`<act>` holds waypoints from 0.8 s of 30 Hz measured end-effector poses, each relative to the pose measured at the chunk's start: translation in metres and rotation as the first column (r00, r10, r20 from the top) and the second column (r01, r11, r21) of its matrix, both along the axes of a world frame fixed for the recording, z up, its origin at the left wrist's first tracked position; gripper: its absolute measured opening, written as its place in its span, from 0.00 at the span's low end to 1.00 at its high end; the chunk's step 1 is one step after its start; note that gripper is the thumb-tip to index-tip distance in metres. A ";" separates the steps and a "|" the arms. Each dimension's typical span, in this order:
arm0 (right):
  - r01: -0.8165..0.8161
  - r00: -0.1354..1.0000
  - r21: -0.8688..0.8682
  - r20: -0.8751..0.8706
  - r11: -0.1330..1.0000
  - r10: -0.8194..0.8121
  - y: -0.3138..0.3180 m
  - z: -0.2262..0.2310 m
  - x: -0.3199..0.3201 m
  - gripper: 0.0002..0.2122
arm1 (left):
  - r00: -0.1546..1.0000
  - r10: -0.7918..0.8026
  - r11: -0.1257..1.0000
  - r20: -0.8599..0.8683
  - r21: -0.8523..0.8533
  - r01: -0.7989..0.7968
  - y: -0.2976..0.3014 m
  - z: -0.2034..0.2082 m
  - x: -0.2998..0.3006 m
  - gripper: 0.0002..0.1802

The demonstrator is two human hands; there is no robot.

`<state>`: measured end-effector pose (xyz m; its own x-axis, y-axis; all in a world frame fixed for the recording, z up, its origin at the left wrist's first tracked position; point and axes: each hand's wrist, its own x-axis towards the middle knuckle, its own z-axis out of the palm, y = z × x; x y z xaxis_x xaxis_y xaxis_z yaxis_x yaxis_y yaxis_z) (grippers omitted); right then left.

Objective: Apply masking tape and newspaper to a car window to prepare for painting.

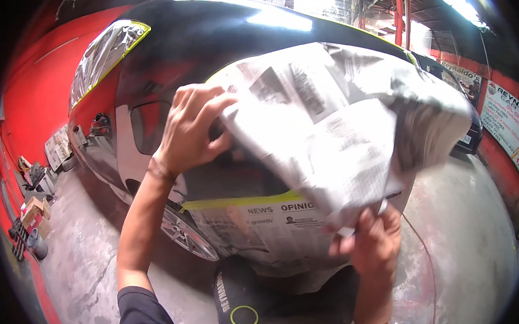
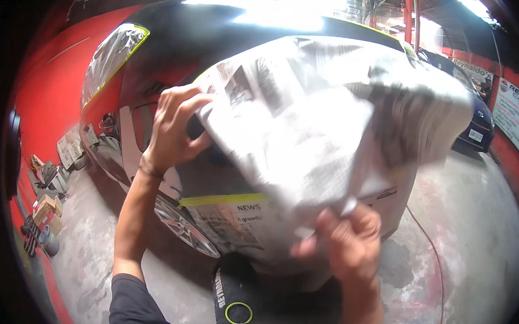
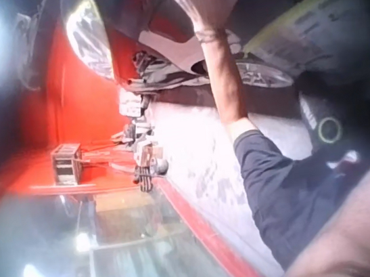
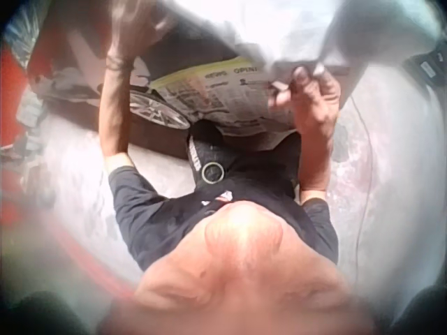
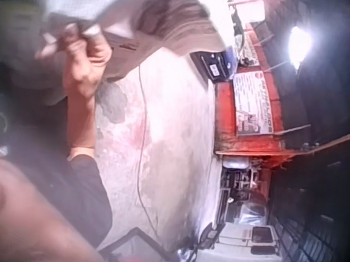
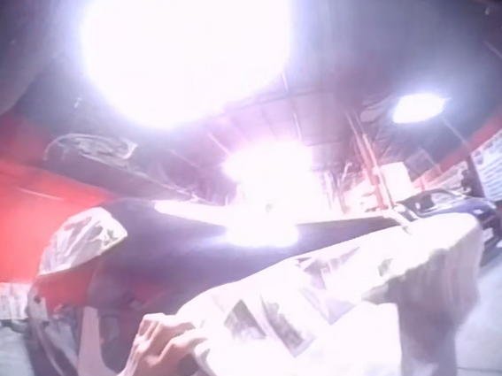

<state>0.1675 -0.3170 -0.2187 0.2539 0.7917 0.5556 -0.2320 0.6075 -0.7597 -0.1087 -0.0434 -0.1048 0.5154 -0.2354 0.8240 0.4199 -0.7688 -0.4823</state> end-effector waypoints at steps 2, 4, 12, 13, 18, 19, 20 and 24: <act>-0.135 0.989 -0.114 0.041 0.984 0.140 -0.023 -0.002 -0.031 0.13 | 0.996 -0.037 0.999 0.081 0.026 0.035 -0.013 -0.012 -0.017 0.36; -0.215 0.974 -0.121 -0.096 0.969 0.204 -0.009 -0.024 -0.075 0.12 | 0.948 0.090 0.973 0.305 -0.231 -0.018 -0.023 -0.030 -0.027 0.33; -0.064 0.926 0.089 -0.366 0.994 0.092 0.030 -0.086 -0.112 0.11 | 0.838 0.165 0.410 0.520 -0.809 0.421 -0.108 -0.063 -0.052 0.29; -0.037 0.948 0.087 -0.313 0.996 0.062 0.024 -0.084 -0.110 0.11 | 0.858 0.167 0.400 0.487 -0.828 0.392 -0.120 -0.061 -0.052 0.29; -0.090 0.942 -0.043 -0.327 0.995 0.071 0.007 -0.068 -0.107 0.14 | 0.827 -0.270 -0.145 0.493 -0.870 0.472 -0.143 -0.067 -0.002 0.15; -0.157 0.914 -0.049 -0.385 0.986 0.127 0.008 -0.067 -0.107 0.15 | 0.723 -0.244 -0.333 0.647 -0.756 0.564 -0.145 -0.075 0.015 0.13; -0.228 0.871 0.035 -0.439 0.973 0.220 0.009 -0.066 -0.109 0.16 | 0.539 -0.225 -0.499 0.812 -0.571 0.652 -0.145 -0.084 0.028 0.11; -0.298 0.920 -0.442 -0.369 0.846 0.131 -0.004 -0.066 -0.096 0.16 | 0.194 -0.166 -0.715 0.967 -0.254 0.651 -0.116 -0.118 0.054 0.14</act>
<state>0.0715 -0.3208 -0.2843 0.1391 0.9902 0.0111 -0.5876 0.0915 -0.8039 -0.0542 -0.1598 -0.2224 0.5512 0.6422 0.5327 -0.7730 0.1527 0.6158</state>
